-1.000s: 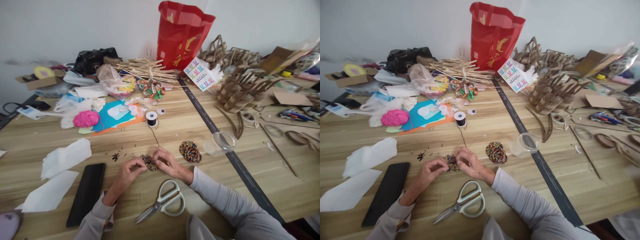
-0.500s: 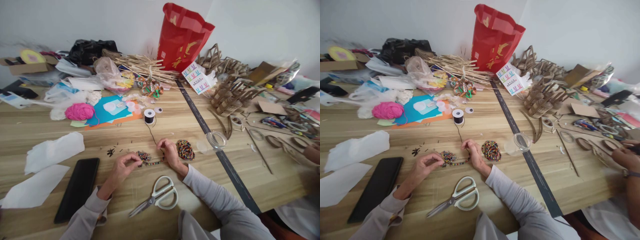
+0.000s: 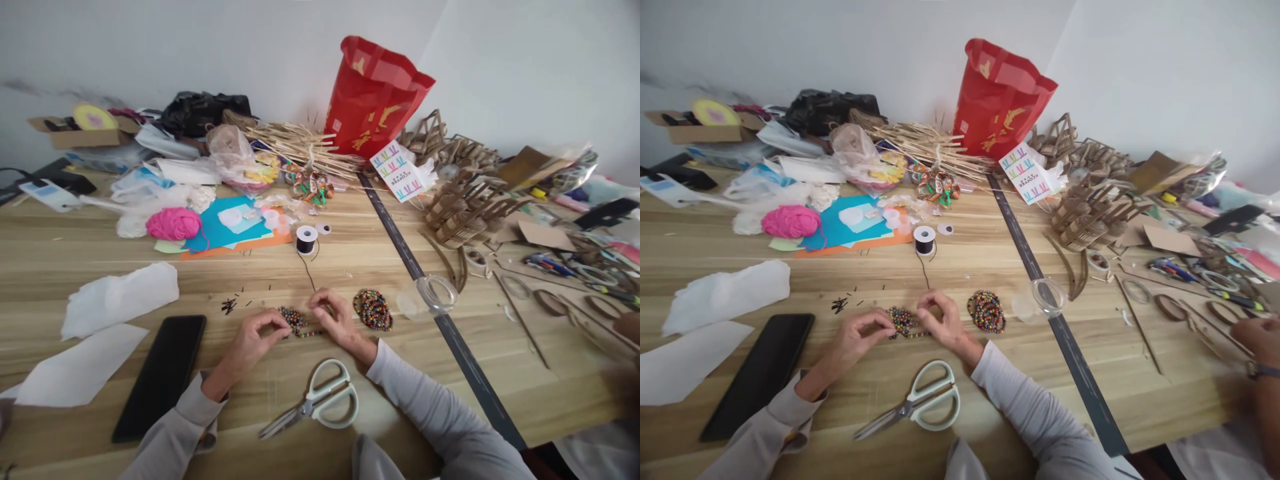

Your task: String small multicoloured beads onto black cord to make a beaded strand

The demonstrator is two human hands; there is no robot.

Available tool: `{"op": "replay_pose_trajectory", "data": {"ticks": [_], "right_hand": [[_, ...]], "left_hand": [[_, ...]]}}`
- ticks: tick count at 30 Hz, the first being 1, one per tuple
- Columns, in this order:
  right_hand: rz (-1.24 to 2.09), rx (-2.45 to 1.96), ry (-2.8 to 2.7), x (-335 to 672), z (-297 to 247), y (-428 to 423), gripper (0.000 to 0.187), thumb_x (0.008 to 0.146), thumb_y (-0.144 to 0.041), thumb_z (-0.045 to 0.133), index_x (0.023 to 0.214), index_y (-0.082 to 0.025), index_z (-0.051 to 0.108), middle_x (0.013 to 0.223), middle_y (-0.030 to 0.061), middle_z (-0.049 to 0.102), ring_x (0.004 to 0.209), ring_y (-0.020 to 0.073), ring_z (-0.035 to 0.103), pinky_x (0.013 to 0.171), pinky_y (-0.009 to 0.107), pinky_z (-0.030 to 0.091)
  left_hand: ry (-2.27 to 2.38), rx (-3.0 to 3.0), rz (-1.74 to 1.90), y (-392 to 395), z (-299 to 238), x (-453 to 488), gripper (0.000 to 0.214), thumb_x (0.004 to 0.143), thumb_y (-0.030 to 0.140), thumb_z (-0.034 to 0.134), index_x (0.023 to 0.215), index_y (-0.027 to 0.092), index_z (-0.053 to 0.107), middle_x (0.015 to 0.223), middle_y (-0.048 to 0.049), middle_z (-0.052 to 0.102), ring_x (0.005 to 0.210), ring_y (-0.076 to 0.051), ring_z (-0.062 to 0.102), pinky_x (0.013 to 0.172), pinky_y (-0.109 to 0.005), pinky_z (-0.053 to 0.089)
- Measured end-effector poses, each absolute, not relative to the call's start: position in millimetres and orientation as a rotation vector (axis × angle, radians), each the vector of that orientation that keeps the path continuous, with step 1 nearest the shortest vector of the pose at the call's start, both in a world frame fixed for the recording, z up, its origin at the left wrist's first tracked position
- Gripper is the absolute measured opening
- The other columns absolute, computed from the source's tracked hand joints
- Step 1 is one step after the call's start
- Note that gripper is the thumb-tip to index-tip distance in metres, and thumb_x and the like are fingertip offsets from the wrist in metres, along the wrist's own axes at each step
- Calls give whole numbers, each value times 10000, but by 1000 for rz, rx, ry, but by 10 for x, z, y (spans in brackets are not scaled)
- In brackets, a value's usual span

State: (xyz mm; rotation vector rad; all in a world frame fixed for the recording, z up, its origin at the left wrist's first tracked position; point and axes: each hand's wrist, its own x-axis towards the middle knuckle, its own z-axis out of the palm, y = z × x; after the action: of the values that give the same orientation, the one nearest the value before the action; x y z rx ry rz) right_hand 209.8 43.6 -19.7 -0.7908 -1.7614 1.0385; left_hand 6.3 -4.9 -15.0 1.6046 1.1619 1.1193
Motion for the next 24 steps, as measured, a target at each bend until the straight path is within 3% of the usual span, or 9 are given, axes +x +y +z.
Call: {"op": "replay_pose_trajectory", "data": {"ticks": [5,8,13,24], "right_hand": [[899,-534,-2094,1989,-206,355,369,813,-477,658,1015,-181,572,972,106,642,926,214,601,832,350,486],[883,-509,-2154,1950,-228,323,285,843,-412,647,1002,-192,559,941,102,647,920,213,600,836,356,485],[855,-555,-2121,1961,-266,277,71,900,-273,567,907,-202,562,807,68,628,746,177,595,689,303,494],[822,-485,-2107,2006,-238,311,76,914,-234,558,889,-193,617,804,79,632,783,190,603,698,323,511]], "left_hand": [[1182,1665,1123,-71,-106,88,105,771,193,671,673,159,682,699,-37,684,693,-179,626,690,-280,484],[1180,1663,1135,-82,-100,102,125,778,209,666,663,162,676,693,-38,686,684,-179,625,694,-284,486],[1201,1686,1097,-91,-68,116,132,788,208,654,665,166,670,687,-34,688,672,-177,625,694,-284,482],[1215,1711,1057,-65,-56,131,129,793,199,639,671,161,654,686,-29,662,675,-179,610,667,-273,466]]}}
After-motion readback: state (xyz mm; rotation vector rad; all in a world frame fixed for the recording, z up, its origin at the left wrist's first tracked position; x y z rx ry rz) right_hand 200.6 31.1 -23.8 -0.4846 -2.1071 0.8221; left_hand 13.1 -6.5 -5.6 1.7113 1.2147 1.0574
